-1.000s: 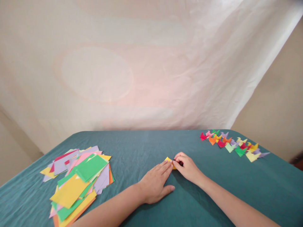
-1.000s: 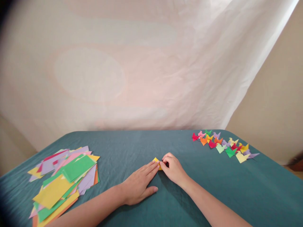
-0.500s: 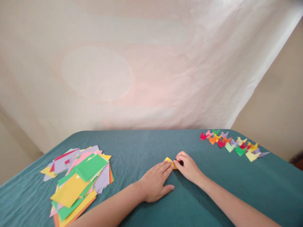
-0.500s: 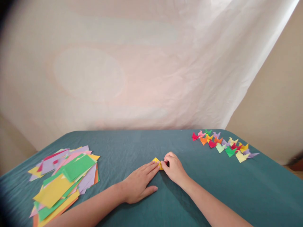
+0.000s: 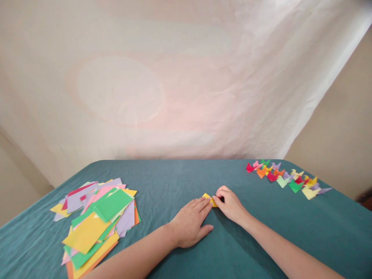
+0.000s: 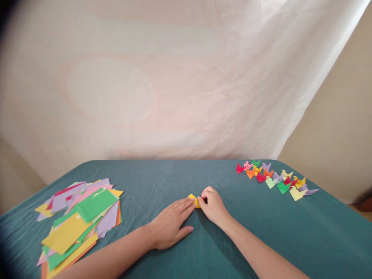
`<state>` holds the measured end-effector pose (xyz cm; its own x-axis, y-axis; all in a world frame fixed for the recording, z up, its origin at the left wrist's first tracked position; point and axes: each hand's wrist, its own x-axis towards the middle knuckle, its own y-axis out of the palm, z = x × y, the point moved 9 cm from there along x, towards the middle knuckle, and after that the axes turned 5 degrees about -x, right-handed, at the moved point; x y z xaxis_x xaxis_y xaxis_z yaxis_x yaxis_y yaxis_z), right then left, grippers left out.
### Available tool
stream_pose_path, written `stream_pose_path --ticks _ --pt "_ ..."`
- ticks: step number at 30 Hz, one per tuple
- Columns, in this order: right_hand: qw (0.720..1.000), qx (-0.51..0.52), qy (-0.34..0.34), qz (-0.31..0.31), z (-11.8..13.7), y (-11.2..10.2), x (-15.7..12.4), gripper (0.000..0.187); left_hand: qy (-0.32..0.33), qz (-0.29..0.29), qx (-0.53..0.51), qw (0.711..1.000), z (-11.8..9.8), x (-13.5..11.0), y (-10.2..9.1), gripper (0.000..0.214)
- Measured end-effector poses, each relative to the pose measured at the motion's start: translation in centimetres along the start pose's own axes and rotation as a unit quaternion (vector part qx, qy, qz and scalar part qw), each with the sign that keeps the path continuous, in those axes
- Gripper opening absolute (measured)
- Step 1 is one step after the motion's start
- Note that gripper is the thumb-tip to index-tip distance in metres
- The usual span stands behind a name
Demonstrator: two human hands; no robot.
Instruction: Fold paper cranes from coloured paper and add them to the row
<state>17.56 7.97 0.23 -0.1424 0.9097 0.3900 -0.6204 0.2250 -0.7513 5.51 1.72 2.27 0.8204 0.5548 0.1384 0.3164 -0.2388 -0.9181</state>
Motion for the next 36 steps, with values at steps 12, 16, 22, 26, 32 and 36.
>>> stream_pose_path --ticks 12,16,22,26,32,36 --pt "1.0 -0.024 0.002 0.001 0.0 0.1 0.1 0.02 0.0 0.005 -0.008 1.0 0.1 0.0 0.0 0.061" --pt "1.0 -0.026 -0.001 -0.002 0.1 0.1 0.0 0.019 -0.001 -0.004 -0.019 1.0 -0.1 0.0 -0.3 0.06" --pt "1.0 -0.017 -0.005 -0.019 0.4 -0.4 -0.2 0.018 0.001 -0.008 -0.026 1.0 -0.2 0.0 -0.6 0.06" --pt "0.999 0.017 -0.031 -0.025 1.2 -1.0 -0.5 0.015 -0.001 -0.008 -0.019 1.0 -0.2 0.0 -0.6 0.058" --pt "0.995 -0.001 -0.099 0.026 3.1 -0.4 -0.9 0.029 0.003 -0.005 -0.019 1.0 -0.3 0.1 -0.6 0.062" --pt "0.992 -0.044 -0.104 0.051 3.4 0.0 -1.1 0.032 0.005 -0.005 -0.022 1.0 -0.2 0.0 -0.5 0.063"
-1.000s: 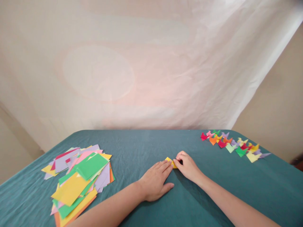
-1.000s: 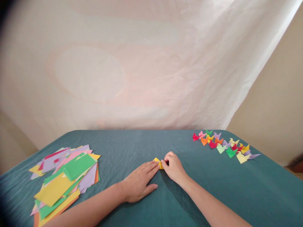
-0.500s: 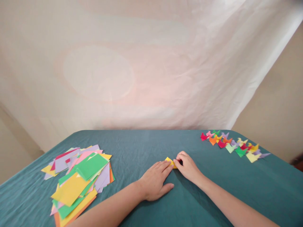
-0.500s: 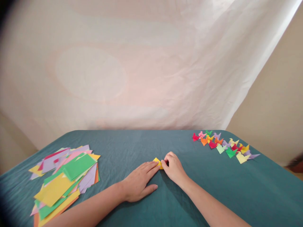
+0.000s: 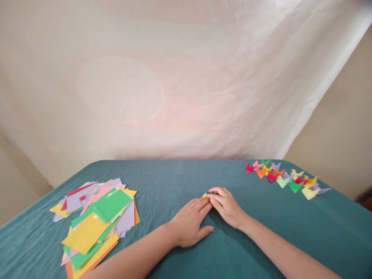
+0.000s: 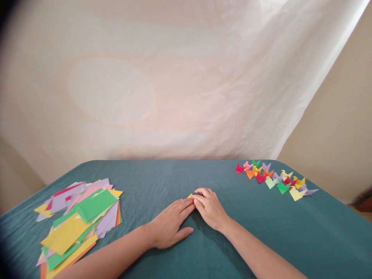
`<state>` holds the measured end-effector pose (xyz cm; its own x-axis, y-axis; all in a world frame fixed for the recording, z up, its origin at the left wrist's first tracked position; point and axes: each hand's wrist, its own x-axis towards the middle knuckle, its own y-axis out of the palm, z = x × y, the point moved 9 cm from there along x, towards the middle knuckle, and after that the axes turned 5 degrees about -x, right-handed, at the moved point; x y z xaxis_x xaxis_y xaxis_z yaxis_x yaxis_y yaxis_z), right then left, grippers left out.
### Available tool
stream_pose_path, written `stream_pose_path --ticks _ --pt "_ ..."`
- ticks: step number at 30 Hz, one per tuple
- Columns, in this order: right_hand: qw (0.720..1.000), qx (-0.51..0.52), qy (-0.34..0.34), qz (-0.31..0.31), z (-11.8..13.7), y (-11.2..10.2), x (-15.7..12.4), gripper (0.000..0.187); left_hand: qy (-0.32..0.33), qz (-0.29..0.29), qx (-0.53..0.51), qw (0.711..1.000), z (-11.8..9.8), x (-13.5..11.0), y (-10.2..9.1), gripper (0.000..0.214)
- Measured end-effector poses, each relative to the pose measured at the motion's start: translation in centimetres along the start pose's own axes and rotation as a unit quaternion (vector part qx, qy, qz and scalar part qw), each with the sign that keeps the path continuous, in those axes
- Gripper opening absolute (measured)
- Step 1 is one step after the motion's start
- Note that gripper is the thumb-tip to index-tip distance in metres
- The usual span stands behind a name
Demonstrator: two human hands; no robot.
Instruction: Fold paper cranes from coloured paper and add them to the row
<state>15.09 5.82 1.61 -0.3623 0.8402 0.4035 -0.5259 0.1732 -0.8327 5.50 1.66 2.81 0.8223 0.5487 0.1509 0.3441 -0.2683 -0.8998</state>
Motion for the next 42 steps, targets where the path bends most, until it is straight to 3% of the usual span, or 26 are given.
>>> stream_pose_path --ticks 10,42 --pt "0.998 -0.05 0.006 0.024 -0.16 0.48 0.01 0.034 -0.001 0.011 0.006 1.0 0.01 0.12 0.18 0.063" --pt "0.997 -0.063 0.013 0.034 -0.26 0.66 0.08 0.034 -0.008 0.017 0.016 1.0 0.23 0.01 0.39 0.065"
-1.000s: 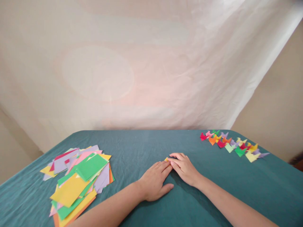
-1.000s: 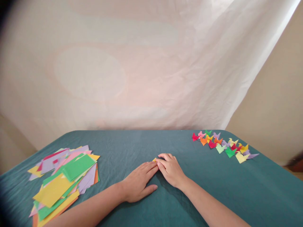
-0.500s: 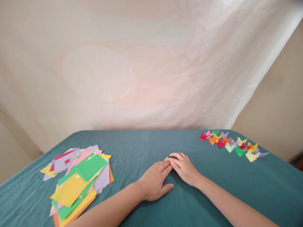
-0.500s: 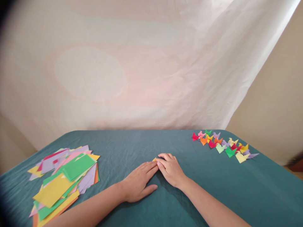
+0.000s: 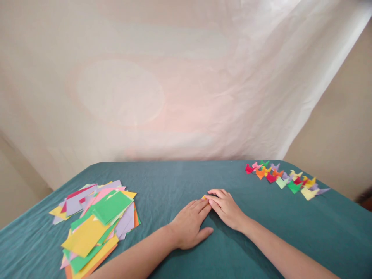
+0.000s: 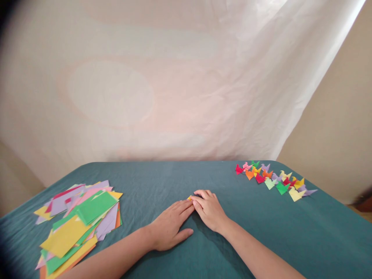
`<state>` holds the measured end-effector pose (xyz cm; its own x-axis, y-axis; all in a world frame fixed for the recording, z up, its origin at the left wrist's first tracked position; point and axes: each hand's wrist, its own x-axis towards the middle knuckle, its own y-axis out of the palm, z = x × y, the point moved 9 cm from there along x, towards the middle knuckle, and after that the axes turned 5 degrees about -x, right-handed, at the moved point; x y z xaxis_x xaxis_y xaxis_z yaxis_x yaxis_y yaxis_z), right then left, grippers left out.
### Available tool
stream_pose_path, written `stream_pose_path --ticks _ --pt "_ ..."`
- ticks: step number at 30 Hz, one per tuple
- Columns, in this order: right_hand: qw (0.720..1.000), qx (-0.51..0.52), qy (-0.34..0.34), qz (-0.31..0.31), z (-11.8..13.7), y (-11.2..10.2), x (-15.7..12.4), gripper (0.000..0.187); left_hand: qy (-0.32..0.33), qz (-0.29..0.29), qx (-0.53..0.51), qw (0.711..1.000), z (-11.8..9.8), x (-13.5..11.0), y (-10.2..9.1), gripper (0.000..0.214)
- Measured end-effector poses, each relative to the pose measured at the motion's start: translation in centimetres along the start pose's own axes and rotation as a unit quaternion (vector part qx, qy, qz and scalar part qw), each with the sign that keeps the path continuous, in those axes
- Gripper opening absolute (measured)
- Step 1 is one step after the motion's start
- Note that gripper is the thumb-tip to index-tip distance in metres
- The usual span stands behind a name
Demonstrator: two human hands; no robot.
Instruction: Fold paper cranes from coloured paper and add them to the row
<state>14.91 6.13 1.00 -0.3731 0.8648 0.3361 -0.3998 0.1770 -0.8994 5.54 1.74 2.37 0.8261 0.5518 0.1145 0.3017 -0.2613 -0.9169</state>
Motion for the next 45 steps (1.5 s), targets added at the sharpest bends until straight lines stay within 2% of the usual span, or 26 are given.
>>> stream_pose_path --ticks 14,20,26,29,33,37,45 --pt "1.0 0.009 0.002 -0.001 0.0 -0.2 0.0 0.034 0.004 -0.011 -0.005 1.0 0.0 0.0 -0.1 0.064" --pt "0.999 0.047 0.003 -0.002 -0.4 0.1 0.1 0.034 -0.004 -0.018 -0.022 1.0 0.2 0.0 -0.4 0.066" --pt "0.981 0.172 0.034 -0.081 -2.3 -1.0 0.0 0.029 -0.008 -0.03 -0.021 0.999 0.5 0.0 -0.6 0.066" --pt "0.979 0.169 0.018 -0.114 -2.4 -2.2 -0.2 0.028 -0.011 -0.034 -0.021 0.999 0.8 0.1 -0.6 0.069" --pt "0.99 0.097 -0.044 -0.09 -0.7 -2.8 -0.5 0.032 -0.011 -0.035 -0.027 0.999 1.0 0.2 -0.5 0.071" --pt "0.994 0.048 -0.091 -0.043 1.3 -2.2 -0.8 0.032 0.0 -0.038 -0.034 0.999 1.2 0.3 -0.3 0.073" --pt "0.996 0.022 -0.09 -0.015 1.8 -1.0 -0.6 0.038 -0.007 -0.051 -0.073 0.996 2.2 0.4 -0.4 0.075"
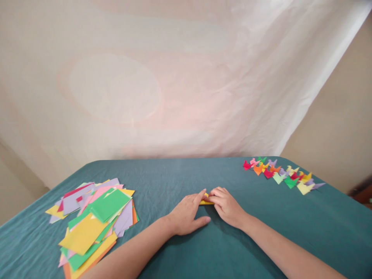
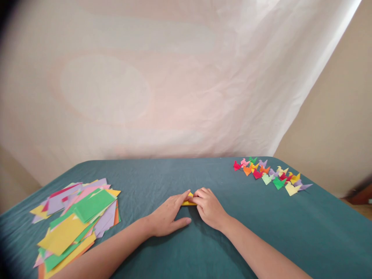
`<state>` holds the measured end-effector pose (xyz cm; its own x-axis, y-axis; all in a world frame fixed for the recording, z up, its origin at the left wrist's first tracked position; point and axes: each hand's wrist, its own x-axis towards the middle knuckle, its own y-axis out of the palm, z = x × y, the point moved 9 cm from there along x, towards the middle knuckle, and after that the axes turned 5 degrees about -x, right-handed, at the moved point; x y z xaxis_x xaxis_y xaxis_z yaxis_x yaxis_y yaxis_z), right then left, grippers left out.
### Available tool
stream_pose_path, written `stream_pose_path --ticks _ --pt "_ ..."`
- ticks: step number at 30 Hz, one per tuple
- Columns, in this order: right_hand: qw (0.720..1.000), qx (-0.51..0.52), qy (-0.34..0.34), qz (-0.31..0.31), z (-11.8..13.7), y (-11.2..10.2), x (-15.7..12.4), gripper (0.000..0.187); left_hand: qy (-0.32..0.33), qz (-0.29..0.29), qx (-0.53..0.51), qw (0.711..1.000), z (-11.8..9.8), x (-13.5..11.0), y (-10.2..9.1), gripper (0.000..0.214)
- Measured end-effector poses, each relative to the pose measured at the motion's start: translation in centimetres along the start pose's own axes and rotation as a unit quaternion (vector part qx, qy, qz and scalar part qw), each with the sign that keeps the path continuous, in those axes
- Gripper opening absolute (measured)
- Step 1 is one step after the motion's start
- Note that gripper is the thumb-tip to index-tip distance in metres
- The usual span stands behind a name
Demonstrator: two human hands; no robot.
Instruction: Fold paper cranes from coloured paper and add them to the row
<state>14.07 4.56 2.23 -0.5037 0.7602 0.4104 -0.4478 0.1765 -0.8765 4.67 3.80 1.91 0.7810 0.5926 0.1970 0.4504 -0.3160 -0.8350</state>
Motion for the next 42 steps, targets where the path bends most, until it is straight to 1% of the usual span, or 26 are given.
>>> stream_pose_path --ticks 5,11,23,34,42 --pt "1.0 -0.004 0.001 0.005 0.0 0.2 0.0 0.04 -0.002 0.003 -0.001 1.0 0.0 0.0 0.0 0.076" --pt "1.0 -0.008 0.01 0.012 -0.1 0.6 0.0 0.032 0.001 0.002 -0.006 1.0 -0.3 0.1 -0.1 0.074" --pt "0.996 -0.062 -0.013 0.059 0.5 1.0 0.1 0.025 -0.01 0.013 0.003 1.0 -0.2 0.2 0.0 0.072" --pt "0.992 -0.069 -0.027 0.101 1.6 0.1 0.0 0.027 -0.008 0.012 0.011 1.0 -0.2 0.1 0.0 0.071" --pt "0.982 -0.104 -0.017 0.155 2.3 -0.1 -0.1 0.024 -0.002 0.009 0.005 1.0 -0.3 0.1 0.0 0.071"
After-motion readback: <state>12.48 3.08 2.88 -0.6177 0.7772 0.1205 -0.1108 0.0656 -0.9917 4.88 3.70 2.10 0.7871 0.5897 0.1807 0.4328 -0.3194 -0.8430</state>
